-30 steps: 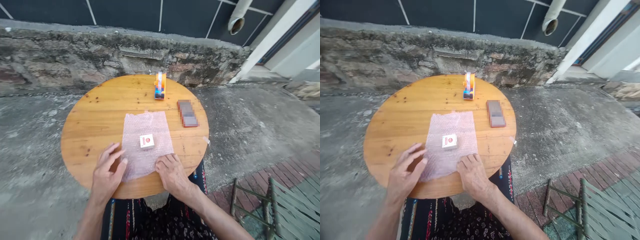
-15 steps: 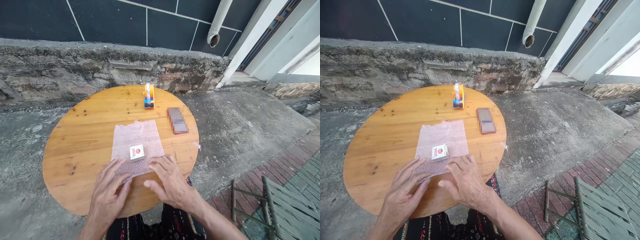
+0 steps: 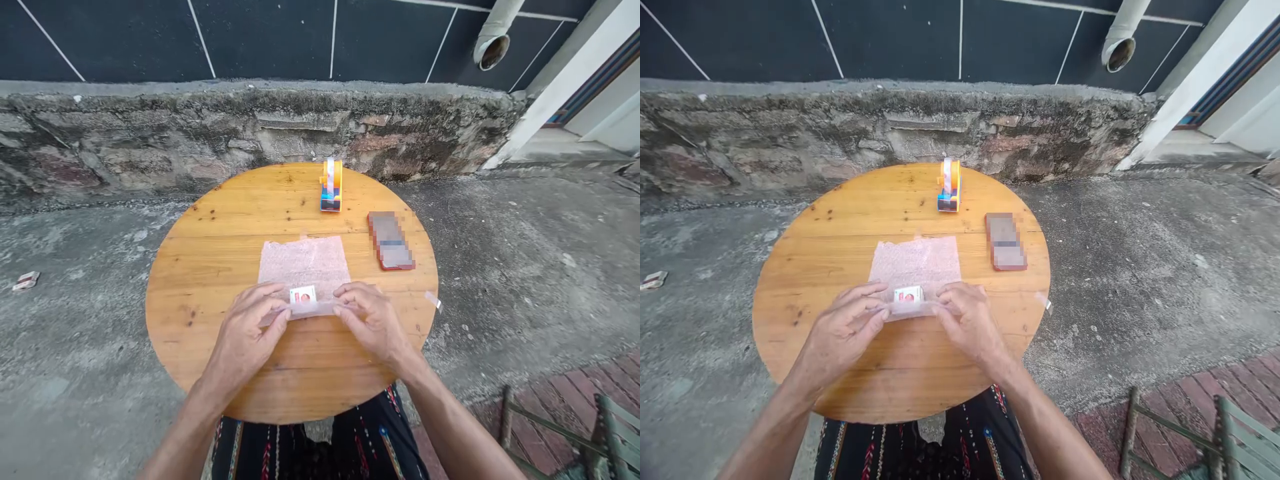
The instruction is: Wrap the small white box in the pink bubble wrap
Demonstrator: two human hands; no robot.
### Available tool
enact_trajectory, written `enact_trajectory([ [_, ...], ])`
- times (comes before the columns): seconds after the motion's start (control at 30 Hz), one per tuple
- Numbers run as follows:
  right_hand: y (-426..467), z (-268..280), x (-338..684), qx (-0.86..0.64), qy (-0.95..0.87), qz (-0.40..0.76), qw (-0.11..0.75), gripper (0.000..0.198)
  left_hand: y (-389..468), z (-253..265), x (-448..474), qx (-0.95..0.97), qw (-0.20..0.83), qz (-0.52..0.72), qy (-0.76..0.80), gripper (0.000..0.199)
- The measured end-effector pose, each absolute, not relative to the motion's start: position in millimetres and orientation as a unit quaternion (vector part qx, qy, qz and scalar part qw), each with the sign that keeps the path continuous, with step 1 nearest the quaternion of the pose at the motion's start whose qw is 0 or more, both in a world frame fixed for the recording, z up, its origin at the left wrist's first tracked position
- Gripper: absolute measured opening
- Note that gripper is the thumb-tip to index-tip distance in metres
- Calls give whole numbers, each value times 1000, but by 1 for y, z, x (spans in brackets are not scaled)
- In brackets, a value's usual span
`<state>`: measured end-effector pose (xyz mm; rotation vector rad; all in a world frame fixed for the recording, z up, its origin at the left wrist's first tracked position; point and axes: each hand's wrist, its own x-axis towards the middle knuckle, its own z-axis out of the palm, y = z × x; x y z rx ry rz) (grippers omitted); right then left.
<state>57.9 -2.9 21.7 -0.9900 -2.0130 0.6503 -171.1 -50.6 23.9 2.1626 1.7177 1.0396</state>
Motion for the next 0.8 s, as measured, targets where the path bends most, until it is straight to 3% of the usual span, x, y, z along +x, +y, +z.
enact_trajectory([
  [0.37,33,11,51,-439,-731,371,368,8,-21,28,-173,702,226,323,594,11],
  [0.8,30,4,51,-438,-708,415,367,14,-20,16,-166,679,253,375,579,9],
])
